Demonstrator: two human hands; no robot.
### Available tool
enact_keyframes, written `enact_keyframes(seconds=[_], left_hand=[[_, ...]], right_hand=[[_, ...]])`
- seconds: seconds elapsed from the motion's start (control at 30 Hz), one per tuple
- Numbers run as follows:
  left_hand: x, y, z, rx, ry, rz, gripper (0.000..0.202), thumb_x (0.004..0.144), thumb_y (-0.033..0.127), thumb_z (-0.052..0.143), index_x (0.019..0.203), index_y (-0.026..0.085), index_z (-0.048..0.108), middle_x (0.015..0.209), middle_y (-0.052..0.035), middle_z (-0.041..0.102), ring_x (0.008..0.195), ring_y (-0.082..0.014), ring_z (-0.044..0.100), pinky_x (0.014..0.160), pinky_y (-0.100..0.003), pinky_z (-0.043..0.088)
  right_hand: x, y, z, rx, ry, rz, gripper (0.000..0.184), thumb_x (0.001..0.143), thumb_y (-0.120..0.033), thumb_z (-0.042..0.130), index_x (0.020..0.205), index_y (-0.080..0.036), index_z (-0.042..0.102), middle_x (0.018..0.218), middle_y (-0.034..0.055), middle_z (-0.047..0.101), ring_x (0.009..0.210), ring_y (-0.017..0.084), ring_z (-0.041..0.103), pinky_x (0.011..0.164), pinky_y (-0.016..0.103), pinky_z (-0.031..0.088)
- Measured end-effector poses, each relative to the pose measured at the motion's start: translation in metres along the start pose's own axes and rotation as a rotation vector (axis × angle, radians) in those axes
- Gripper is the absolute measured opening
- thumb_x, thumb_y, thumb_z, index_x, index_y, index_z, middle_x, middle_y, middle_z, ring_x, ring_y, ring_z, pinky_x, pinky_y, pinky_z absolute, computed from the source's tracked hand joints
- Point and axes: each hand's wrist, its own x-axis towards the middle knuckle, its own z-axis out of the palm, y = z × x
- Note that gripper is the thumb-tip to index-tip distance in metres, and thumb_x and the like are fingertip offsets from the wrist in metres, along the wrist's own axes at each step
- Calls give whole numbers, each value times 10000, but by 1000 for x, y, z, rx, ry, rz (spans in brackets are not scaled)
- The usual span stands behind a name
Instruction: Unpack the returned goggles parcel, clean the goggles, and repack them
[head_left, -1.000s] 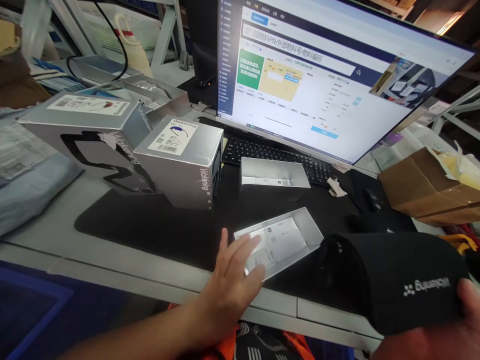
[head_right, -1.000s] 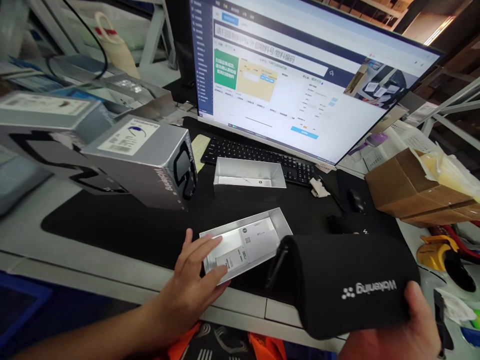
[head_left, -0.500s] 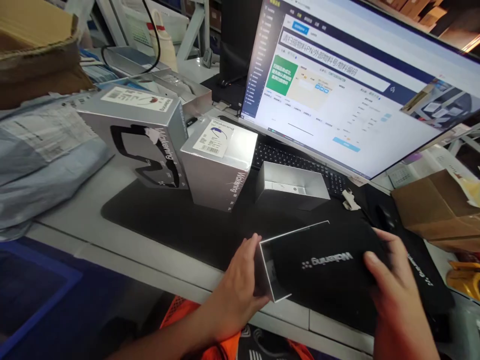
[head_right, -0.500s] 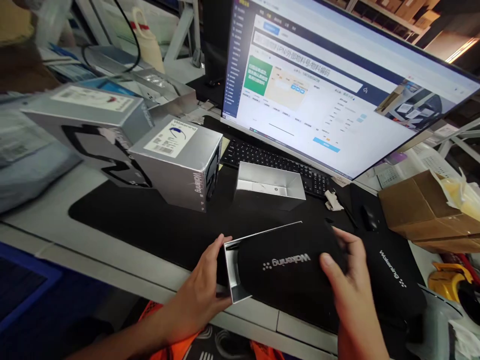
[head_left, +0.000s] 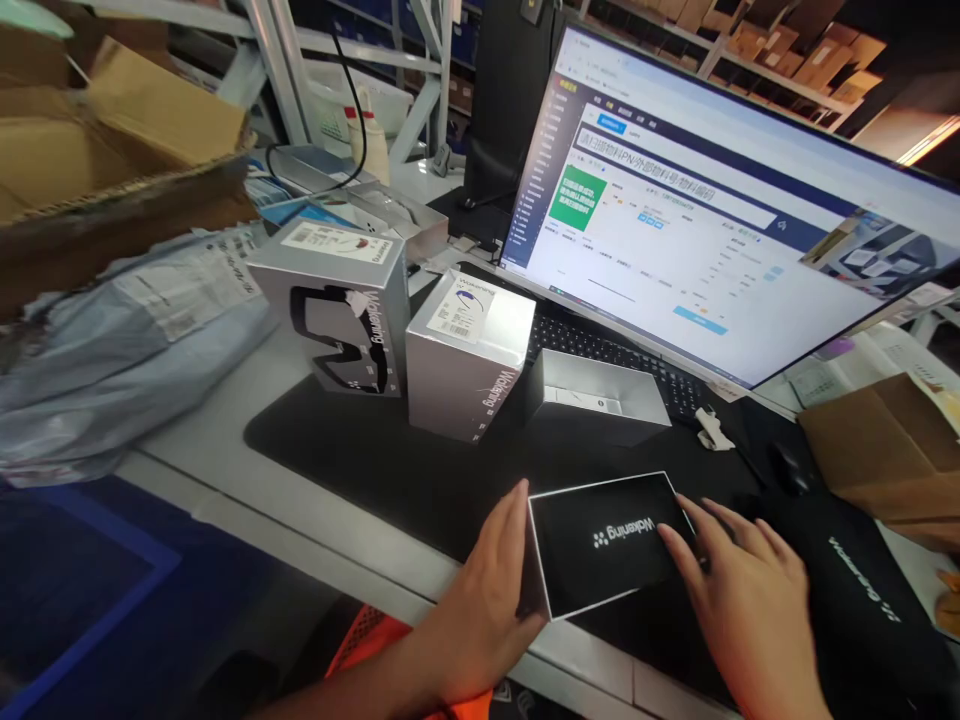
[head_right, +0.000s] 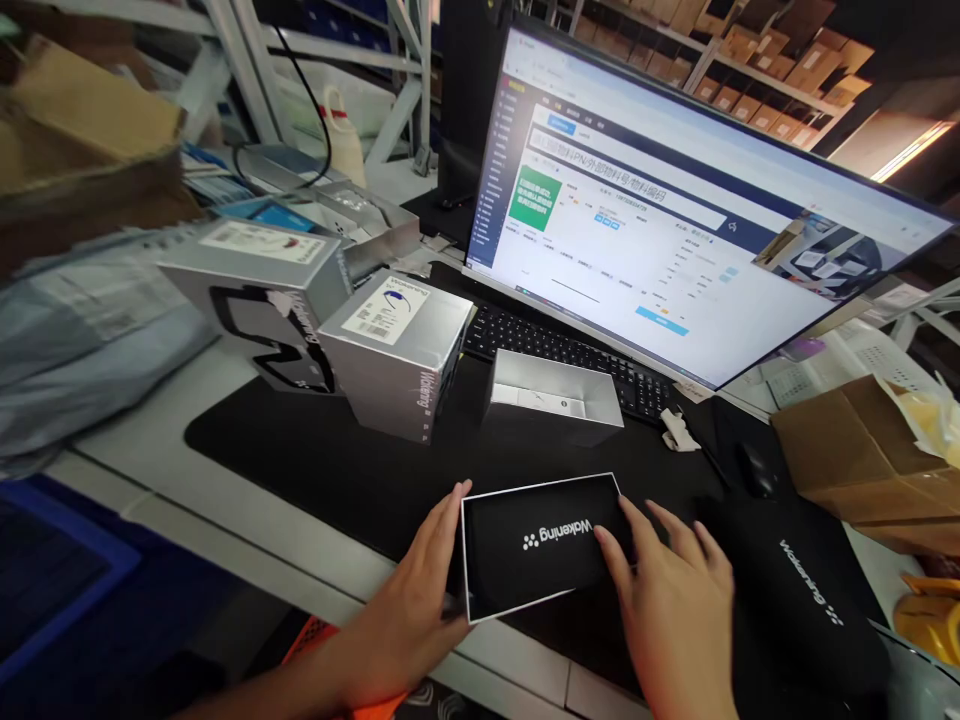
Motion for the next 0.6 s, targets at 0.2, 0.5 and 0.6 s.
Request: enact_keyframes(seconds=[0.2, 0.5, 0.6], left_hand=[[-5, 1, -19, 77, 242, 162, 957, 867, 399, 717, 1583, 160, 129, 1629, -270, 168, 1494, -379, 272, 1105, -532, 466], [55, 4, -219, 740, 833, 257, 820, 813, 175, 643, 1523, 298, 251, 1610, -92, 279, 1505, -350, 238, 1225, -600, 180], [78, 12, -284, 728, 428, 264, 913, 801, 273, 673, 1563, 248, 172, 1616, -95, 297, 1509, -346, 232, 1232, -551, 179]], right_hand=[[14, 67, -3, 529, -32, 43, 844, 735, -739, 683, 1439, -307, 511, 1348, 114, 618, 1261, 407, 549, 1019, 574, 466], [11, 90, 83, 969, -499, -103, 1111, 686, -455, 810, 1599, -348, 186, 1599, 74, 356, 1418, 353, 401, 1063, 405, 500], [10, 87, 88, 1009, -457, -72, 1070, 615, -400, 836, 1557, -325, 334, 1554, 81, 432, 1368, 382, 466, 998, 391, 553]])
